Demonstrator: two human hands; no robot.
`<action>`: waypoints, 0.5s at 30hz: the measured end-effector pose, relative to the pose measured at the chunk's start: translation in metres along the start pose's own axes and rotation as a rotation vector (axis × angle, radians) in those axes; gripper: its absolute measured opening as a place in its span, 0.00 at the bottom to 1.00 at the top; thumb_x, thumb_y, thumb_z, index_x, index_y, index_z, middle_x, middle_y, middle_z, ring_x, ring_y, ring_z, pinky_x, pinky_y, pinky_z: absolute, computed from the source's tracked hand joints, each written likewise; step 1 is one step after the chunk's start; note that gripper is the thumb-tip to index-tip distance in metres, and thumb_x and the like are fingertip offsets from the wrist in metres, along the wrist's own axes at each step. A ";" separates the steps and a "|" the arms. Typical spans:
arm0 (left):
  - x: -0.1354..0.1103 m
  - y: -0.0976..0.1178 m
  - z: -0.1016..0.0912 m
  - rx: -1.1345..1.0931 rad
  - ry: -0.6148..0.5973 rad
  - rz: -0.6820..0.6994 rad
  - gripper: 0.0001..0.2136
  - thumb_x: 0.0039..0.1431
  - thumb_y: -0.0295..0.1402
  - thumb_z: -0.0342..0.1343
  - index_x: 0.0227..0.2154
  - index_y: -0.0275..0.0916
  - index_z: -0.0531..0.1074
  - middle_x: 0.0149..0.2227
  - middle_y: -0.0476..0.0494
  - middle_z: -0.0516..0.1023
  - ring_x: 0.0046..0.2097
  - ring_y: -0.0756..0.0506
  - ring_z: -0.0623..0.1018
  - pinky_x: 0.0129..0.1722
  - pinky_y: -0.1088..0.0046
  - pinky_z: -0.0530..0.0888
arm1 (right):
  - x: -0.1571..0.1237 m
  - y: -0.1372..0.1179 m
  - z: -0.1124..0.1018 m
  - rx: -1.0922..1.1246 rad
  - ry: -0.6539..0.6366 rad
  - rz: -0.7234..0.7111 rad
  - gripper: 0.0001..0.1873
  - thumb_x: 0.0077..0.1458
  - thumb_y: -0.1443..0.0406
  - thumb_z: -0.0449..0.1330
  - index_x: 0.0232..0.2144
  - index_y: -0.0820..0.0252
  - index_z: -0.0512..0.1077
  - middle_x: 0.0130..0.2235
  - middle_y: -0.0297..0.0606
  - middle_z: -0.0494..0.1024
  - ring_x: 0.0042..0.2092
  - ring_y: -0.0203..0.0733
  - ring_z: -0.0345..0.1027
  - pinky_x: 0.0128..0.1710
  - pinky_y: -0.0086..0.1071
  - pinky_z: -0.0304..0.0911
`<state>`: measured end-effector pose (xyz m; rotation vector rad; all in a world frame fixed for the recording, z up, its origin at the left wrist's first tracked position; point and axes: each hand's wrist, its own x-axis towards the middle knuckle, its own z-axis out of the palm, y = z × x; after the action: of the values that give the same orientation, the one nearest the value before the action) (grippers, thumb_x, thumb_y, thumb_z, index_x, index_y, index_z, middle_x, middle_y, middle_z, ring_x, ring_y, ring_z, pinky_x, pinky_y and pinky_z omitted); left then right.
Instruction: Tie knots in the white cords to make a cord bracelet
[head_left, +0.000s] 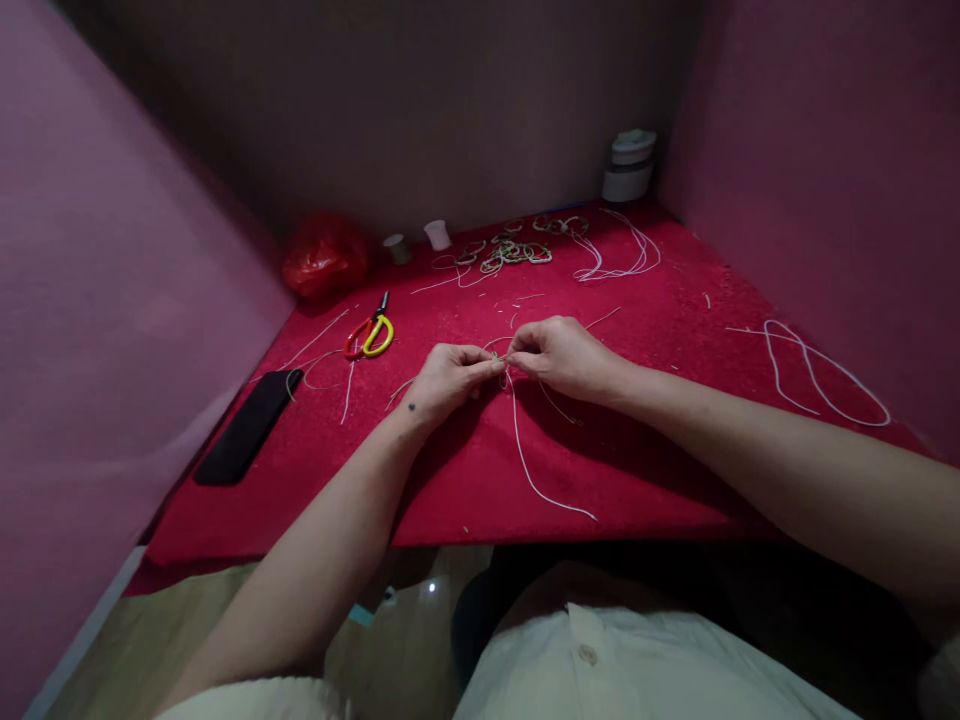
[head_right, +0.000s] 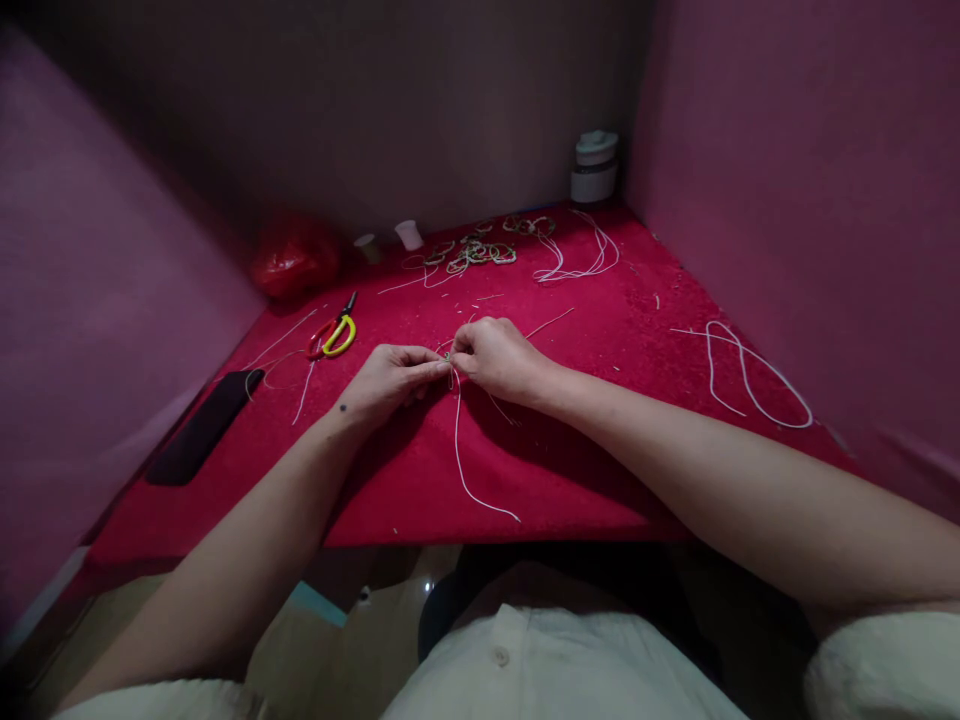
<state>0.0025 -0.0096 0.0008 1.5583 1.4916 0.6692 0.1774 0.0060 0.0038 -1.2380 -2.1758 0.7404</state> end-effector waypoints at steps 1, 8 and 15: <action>0.000 -0.001 -0.001 -0.015 -0.012 -0.006 0.10 0.50 0.38 0.59 0.25 0.34 0.76 0.14 0.54 0.62 0.17 0.56 0.57 0.18 0.75 0.51 | 0.003 0.000 0.001 0.001 0.011 -0.008 0.08 0.51 0.70 0.56 0.26 0.63 0.75 0.25 0.35 0.74 0.26 0.32 0.60 0.28 0.28 0.52; 0.001 -0.004 -0.007 -0.064 -0.127 0.025 0.10 0.50 0.39 0.60 0.25 0.35 0.75 0.16 0.52 0.63 0.18 0.55 0.59 0.19 0.75 0.53 | 0.013 0.001 0.001 0.058 0.050 -0.009 0.08 0.51 0.70 0.57 0.26 0.63 0.76 0.23 0.34 0.72 0.25 0.32 0.59 0.28 0.29 0.52; -0.001 0.002 -0.002 -0.005 -0.066 0.028 0.09 0.48 0.37 0.61 0.24 0.34 0.75 0.15 0.52 0.64 0.18 0.55 0.59 0.19 0.75 0.53 | 0.019 -0.003 0.005 0.098 0.021 -0.020 0.08 0.50 0.72 0.56 0.25 0.64 0.76 0.24 0.35 0.75 0.27 0.32 0.62 0.29 0.28 0.54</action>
<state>0.0014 -0.0100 0.0040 1.5853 1.4207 0.6309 0.1636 0.0206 0.0061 -1.1679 -2.1058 0.8127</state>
